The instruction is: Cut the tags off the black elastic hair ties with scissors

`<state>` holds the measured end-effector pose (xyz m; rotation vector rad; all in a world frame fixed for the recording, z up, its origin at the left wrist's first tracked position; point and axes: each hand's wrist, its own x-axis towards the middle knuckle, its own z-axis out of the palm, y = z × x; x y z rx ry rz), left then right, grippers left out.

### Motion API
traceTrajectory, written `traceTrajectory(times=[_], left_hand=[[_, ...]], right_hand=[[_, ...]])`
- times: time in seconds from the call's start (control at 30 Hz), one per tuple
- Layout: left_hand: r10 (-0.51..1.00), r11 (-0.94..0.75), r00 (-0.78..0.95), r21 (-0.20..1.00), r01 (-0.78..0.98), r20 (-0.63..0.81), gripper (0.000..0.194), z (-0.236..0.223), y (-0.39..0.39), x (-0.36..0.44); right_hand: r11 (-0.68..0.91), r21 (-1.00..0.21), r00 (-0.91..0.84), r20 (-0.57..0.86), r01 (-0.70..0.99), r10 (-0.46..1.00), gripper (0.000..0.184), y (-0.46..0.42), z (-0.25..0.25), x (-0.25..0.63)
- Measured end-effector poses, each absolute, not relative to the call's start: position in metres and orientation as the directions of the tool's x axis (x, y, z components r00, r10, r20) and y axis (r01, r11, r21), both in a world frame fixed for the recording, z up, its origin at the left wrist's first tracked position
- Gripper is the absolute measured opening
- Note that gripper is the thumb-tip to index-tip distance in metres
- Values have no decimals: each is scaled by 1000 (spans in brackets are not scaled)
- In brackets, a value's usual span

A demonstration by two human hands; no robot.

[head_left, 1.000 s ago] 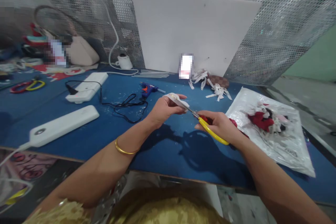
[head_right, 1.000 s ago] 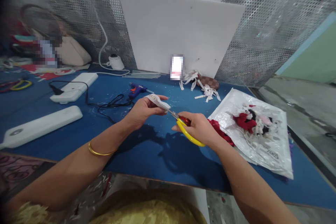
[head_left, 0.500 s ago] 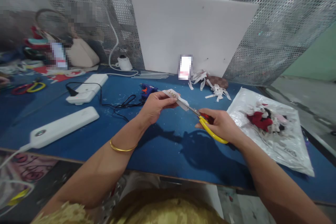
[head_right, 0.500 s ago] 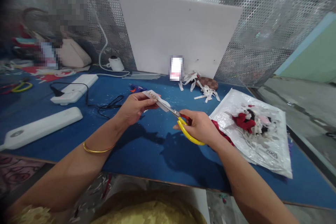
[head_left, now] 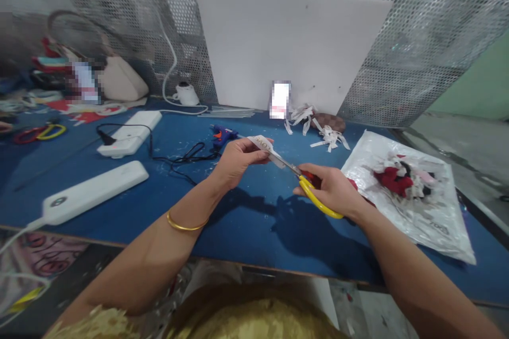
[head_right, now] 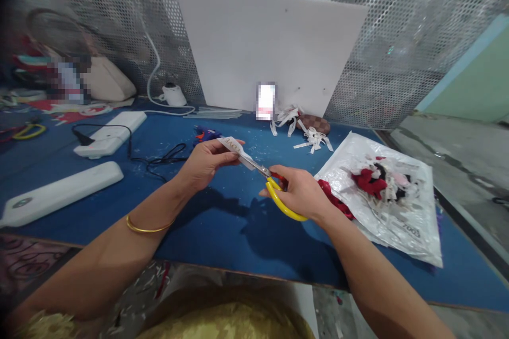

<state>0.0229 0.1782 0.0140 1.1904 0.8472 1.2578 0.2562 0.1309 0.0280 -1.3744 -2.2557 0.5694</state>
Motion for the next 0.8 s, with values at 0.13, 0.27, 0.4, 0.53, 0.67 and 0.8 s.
traceTrajectory(times=[0.13, 0.27, 0.4, 0.53, 0.67, 0.8], left_hand=[[974, -94, 178, 967, -238, 139, 39, 12, 177, 25], [974, -89, 178, 960, -266, 140, 38, 12, 176, 26], [976, -80, 175, 956, -283, 133, 37, 11, 177, 26], [980, -81, 152, 958, -274, 127, 39, 10, 177, 27], [976, -77, 178, 965, -250, 125, 39, 9, 175, 29], [972, -70, 200, 964, -258, 124, 38, 9, 174, 30]], right_hand=[[373, -655, -428, 83, 657, 900, 30, 131, 25, 257], [371, -687, -437, 87, 624, 895, 30, 131, 23, 259], [383, -698, -443, 105, 605, 890, 28, 131, 24, 259], [401, -676, -447, 118, 618, 887, 30, 131, 25, 257], [402, -660, -439, 121, 634, 890, 32, 131, 23, 254], [383, -675, -429, 108, 631, 897, 31, 131, 21, 253]])
